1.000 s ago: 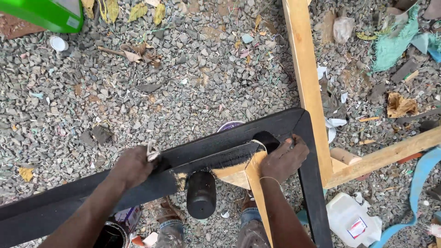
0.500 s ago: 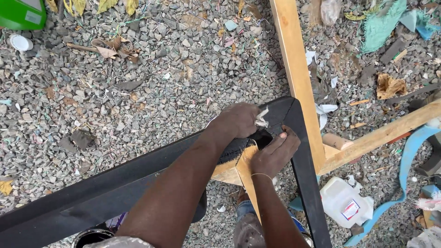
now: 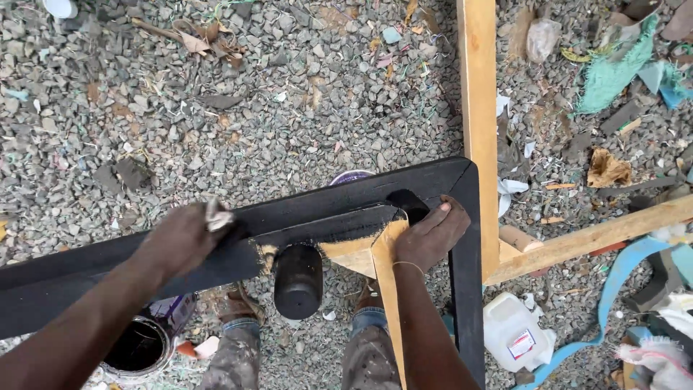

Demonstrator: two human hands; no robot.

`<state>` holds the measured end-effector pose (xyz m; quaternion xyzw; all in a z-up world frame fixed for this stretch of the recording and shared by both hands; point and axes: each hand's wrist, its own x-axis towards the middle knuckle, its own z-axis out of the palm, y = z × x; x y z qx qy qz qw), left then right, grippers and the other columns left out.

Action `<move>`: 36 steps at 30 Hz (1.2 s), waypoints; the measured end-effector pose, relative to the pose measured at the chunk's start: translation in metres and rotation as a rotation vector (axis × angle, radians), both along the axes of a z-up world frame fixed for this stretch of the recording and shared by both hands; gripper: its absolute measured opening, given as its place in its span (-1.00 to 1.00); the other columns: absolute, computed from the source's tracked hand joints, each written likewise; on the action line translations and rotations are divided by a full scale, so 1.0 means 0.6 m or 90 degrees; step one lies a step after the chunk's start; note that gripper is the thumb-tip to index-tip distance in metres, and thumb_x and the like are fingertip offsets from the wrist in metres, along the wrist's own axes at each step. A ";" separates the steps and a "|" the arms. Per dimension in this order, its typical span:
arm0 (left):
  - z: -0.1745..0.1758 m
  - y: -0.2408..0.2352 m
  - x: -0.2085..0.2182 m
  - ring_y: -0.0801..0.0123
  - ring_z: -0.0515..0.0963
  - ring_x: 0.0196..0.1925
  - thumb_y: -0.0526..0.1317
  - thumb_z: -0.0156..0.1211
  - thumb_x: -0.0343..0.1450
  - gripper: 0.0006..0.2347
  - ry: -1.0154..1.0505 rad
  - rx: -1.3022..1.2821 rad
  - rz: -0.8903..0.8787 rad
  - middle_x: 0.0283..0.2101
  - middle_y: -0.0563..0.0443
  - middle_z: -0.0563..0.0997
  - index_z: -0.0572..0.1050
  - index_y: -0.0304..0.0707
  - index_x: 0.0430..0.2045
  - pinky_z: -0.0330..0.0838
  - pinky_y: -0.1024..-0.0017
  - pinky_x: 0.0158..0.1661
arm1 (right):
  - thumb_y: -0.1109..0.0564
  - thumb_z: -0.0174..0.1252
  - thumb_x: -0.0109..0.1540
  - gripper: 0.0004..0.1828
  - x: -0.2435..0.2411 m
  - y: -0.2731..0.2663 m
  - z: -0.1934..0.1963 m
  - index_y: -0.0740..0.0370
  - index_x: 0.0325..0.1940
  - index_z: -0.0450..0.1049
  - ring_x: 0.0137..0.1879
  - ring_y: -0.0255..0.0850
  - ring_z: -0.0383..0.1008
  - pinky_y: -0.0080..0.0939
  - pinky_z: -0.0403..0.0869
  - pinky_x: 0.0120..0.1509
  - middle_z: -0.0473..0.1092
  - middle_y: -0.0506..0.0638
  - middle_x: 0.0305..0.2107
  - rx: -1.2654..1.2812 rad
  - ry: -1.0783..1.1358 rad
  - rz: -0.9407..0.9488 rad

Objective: The person paints a wooden frame black using a paintbrush and a cloth. They repeatedly dip the brush into a paint can and apply the paint to the frame's surface, using the cloth to smooth the finish and clean edges.

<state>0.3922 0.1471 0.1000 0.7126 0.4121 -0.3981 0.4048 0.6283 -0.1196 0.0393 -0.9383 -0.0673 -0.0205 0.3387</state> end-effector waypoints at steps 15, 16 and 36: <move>0.031 -0.174 0.219 -0.11 0.60 -0.23 -0.62 -0.05 0.30 -0.60 -0.308 0.091 0.011 -0.21 -0.32 0.53 0.47 -0.26 -0.03 0.58 -0.03 -0.21 | 0.09 -0.31 0.51 -0.58 -0.006 0.006 -0.008 0.35 -0.06 0.46 0.00 0.08 0.34 0.05 0.31 0.11 0.33 0.19 -0.17 -0.045 0.019 0.001; 0.050 -0.152 0.179 -0.04 0.58 -0.10 -0.54 0.20 0.24 -0.54 -0.274 0.063 0.030 -0.03 -0.25 0.53 0.50 -0.14 0.02 0.50 -0.01 -0.06 | 0.06 -0.33 0.52 -0.55 -0.008 0.005 -0.013 0.34 -0.07 0.47 -0.02 0.07 0.34 0.03 0.30 0.08 0.34 0.18 -0.19 -0.045 -0.009 0.008; 0.123 -0.149 0.014 -0.02 0.55 0.12 -0.54 0.21 0.29 -0.58 -0.168 0.129 -0.152 0.12 -0.30 0.48 0.52 -0.18 0.03 0.63 0.11 -0.11 | -0.02 -0.38 0.57 -0.59 -0.013 -0.010 -0.016 0.21 -0.07 0.35 0.00 0.03 0.36 0.03 0.31 0.22 0.27 0.09 -0.20 -0.034 -0.014 0.048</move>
